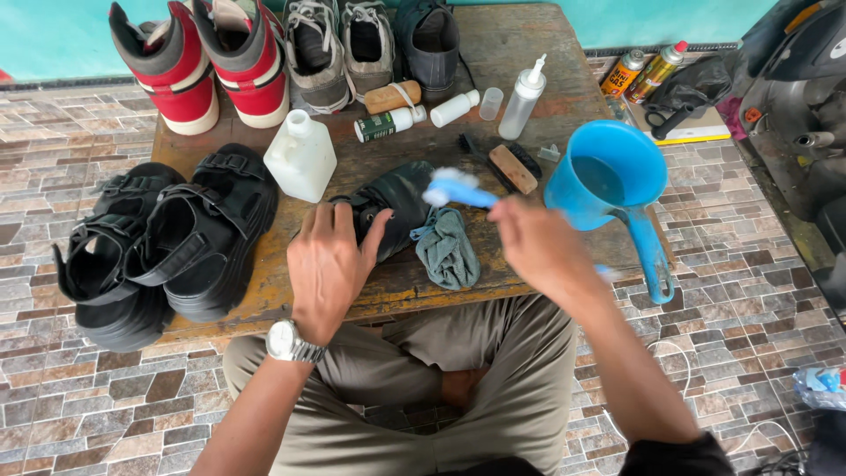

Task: The person cleans a black shoe by applying a cleaning solution and scrubbing it with a blue brush. They repeatedly dip the brush into a blue water jug to rinse it while scrubbing the shoe's upper and toe areas.

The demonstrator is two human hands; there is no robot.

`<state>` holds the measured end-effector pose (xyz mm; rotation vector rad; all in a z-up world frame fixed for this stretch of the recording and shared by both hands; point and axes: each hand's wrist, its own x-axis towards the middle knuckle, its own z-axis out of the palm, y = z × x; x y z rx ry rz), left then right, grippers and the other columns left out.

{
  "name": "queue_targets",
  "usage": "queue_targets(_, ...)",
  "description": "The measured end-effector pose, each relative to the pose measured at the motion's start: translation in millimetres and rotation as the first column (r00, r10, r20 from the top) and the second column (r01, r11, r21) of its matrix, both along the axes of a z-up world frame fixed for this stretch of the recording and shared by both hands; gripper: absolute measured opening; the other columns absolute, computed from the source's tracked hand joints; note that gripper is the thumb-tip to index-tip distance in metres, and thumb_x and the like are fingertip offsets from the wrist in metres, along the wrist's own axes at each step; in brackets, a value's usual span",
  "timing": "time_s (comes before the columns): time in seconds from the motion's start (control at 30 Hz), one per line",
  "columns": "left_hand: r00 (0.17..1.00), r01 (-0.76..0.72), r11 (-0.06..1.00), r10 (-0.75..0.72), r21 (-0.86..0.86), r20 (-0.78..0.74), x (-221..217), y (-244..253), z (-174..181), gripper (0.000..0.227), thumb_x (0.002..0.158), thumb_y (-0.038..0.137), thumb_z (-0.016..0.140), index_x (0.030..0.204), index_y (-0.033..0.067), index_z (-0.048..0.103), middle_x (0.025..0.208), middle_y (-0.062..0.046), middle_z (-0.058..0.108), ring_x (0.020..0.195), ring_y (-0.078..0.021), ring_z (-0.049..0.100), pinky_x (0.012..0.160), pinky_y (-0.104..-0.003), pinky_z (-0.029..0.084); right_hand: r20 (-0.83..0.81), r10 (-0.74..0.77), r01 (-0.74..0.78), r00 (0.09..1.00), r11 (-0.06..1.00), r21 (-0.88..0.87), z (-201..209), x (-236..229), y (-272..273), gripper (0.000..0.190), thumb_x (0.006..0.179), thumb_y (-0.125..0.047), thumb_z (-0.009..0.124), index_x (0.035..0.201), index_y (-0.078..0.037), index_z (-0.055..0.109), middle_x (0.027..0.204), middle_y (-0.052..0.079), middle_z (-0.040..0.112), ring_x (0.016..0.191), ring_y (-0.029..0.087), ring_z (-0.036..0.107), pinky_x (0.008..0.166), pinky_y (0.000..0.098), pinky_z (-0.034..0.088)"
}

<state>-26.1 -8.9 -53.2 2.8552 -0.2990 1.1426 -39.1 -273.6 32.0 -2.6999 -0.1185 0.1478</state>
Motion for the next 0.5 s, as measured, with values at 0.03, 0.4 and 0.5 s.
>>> queue_targets(0.03,1.0,0.001,1.0,-0.001,0.004,0.005,-2,2,1,0.052,0.106,0.056,0.076,0.087,0.0089,0.064,0.072,-0.003,0.054,0.065,-0.0171,0.065,0.053,-0.024,0.052,0.005,-0.001,0.001,1.0,1.0,0.004,-22,7,2,0.038,0.109,-0.02,0.043,0.125,-0.005,0.074,0.102,0.032,0.08,0.1,0.055,0.076,0.086,0.0681,0.061)
queue_targets(0.4,0.92,0.358,0.925,-0.373,-0.127,-0.121,22,-74,59,0.026,0.096,-0.007,0.059,0.12,-0.001,0.069,0.098,-0.016,0.062,0.092,-0.0352,0.07,0.083,-0.048,0.06,-0.1,0.104,-0.03,0.99,0.828,0.561,-107,34,-10,0.04,0.119,-0.022,0.039,0.135,0.006,0.061,0.08,0.018,0.072,0.064,0.025,0.065,0.054,0.0455,0.048)
queue_targets(0.5,0.91,0.383,0.905,-0.404,-0.186,-0.092,81,-130,35,0.02,0.096,0.004,0.071,0.115,-0.0022,0.071,0.103,-0.017,0.063,0.098,-0.0357,0.072,0.083,-0.047,0.061,-0.075,0.126,-0.061,0.989,0.815,0.576,-88,28,-8,0.05,0.116,-0.02,0.039,0.157,0.009,0.043,0.081,0.016,0.074,0.06,0.021,0.064,0.052,0.0399,0.047)
